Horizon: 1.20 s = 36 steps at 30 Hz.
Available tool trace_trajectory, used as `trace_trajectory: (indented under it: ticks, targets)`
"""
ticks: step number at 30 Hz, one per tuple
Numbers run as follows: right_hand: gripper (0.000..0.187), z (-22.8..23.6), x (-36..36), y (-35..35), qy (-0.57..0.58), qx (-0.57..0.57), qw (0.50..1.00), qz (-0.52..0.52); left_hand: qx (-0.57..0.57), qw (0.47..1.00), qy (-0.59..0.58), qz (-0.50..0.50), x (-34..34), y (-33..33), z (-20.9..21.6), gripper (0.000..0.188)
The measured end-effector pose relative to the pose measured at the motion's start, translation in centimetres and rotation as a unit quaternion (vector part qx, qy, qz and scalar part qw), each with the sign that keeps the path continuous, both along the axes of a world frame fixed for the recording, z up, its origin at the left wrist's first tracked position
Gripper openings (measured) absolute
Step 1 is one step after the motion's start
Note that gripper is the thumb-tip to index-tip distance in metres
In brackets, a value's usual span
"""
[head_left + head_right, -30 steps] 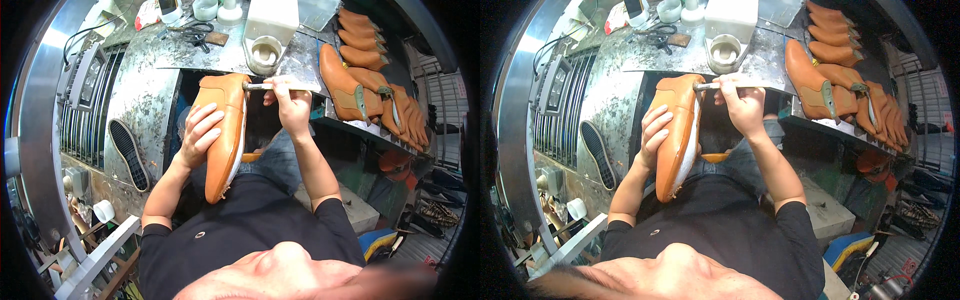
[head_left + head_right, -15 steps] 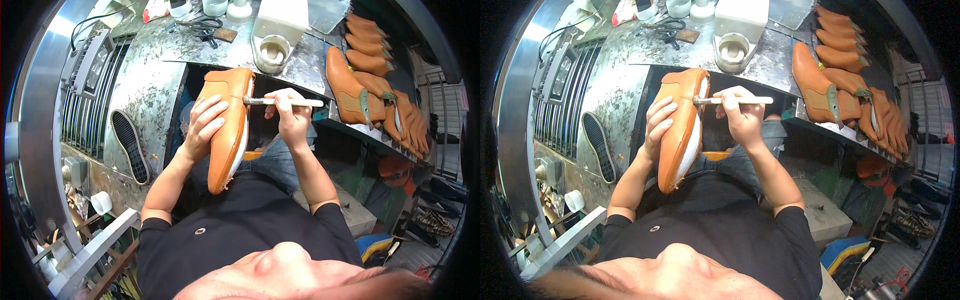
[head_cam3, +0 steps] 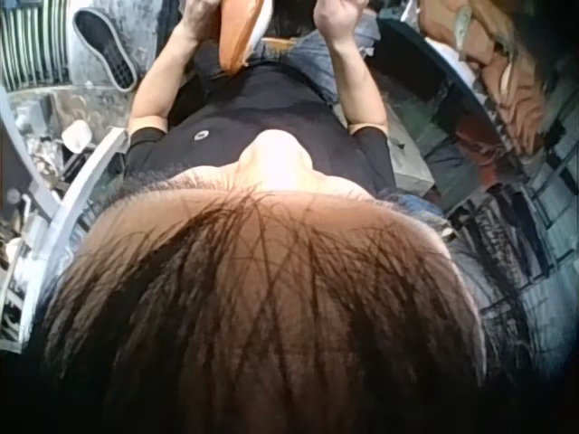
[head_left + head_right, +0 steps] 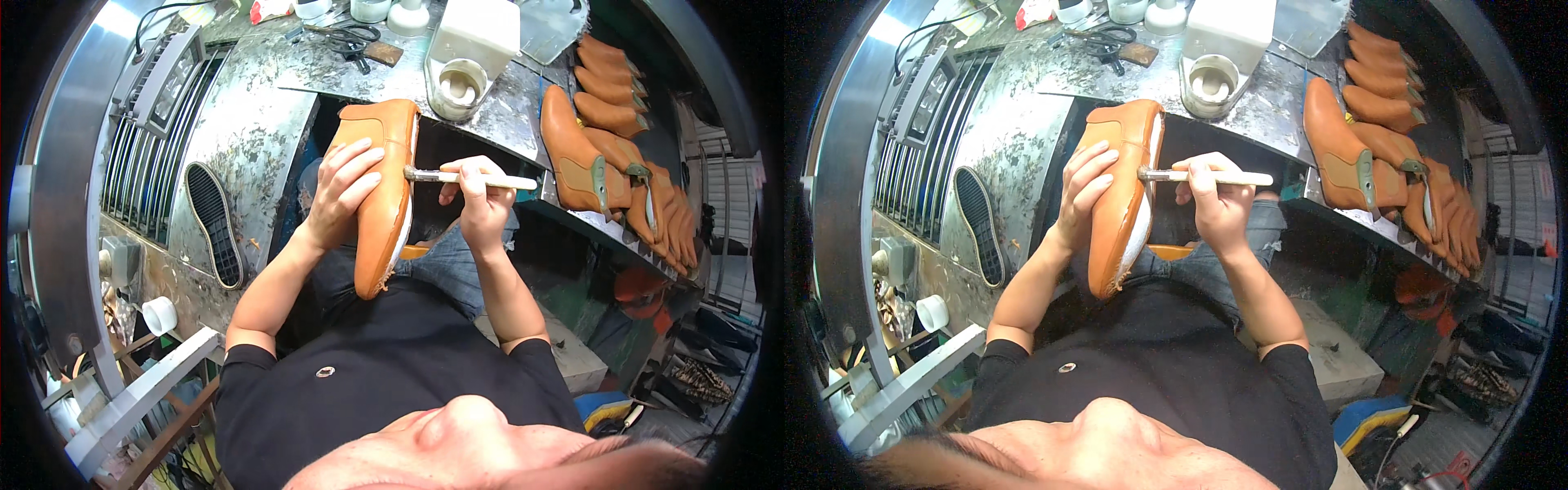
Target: The person applies glue to the edge of a brown shoe upper using a brush, then attaches a black sole to the glued area. The person repeats the gluing process on the shoe upper multiple times while seated at a workbench.
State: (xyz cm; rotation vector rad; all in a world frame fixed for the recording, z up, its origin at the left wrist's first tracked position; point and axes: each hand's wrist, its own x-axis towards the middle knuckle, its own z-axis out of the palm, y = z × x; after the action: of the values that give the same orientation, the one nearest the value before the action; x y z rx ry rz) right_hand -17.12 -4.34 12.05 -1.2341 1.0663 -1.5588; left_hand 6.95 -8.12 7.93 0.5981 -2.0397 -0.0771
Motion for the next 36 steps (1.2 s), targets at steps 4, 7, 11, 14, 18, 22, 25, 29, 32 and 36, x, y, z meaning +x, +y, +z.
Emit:
trace_trajectory:
  ticks: [4,7,11,14,18,22,25,29,32,36]
  targets:
    - [0.028,0.3,0.1,0.7,-0.004,0.012,1.0,0.003,-0.006,1.0,-0.015,0.026,0.2,-0.3,0.1,0.056]
    - [0.027,0.7,0.1,1.2,-0.001,0.015,1.0,0.004,-0.006,0.998,-0.029,0.05,0.1,-0.1,0.6,0.056]
    - [0.026,1.4,0.0,1.6,0.002,0.009,1.0,0.008,-0.011,0.996,-0.061,0.071,0.4,-0.4,0.8,0.054]
    - [0.026,2.1,-0.2,2.0,0.017,0.001,1.0,0.012,0.0,0.993,-0.082,0.082,0.4,-0.5,1.0,0.054]
    - [0.026,2.1,-0.5,2.5,0.038,-0.02,0.999,0.018,0.018,0.99,-0.105,0.088,0.5,-0.6,1.4,0.056]
    - [0.026,2.6,-0.5,3.0,0.041,-0.028,0.998,0.023,0.041,0.987,-0.12,0.096,0.5,-0.6,1.5,0.059]
    - [0.028,2.8,-0.8,3.1,0.049,-0.037,0.998,0.032,0.067,0.985,-0.122,0.1,0.3,-0.5,1.8,0.061]
    - [0.029,3.4,-0.6,3.5,0.053,-0.047,0.997,0.033,0.085,0.984,-0.118,0.101,0.1,-0.6,1.8,0.065]
    - [0.029,3.7,-0.7,3.5,0.071,-0.071,0.994,0.031,0.094,0.984,-0.112,0.103,0.0,-0.8,1.5,0.072]
    - [0.026,3.7,-0.9,3.6,0.096,-0.107,0.989,0.036,0.118,0.985,-0.09,0.089,-0.3,-0.9,1.5,0.08]
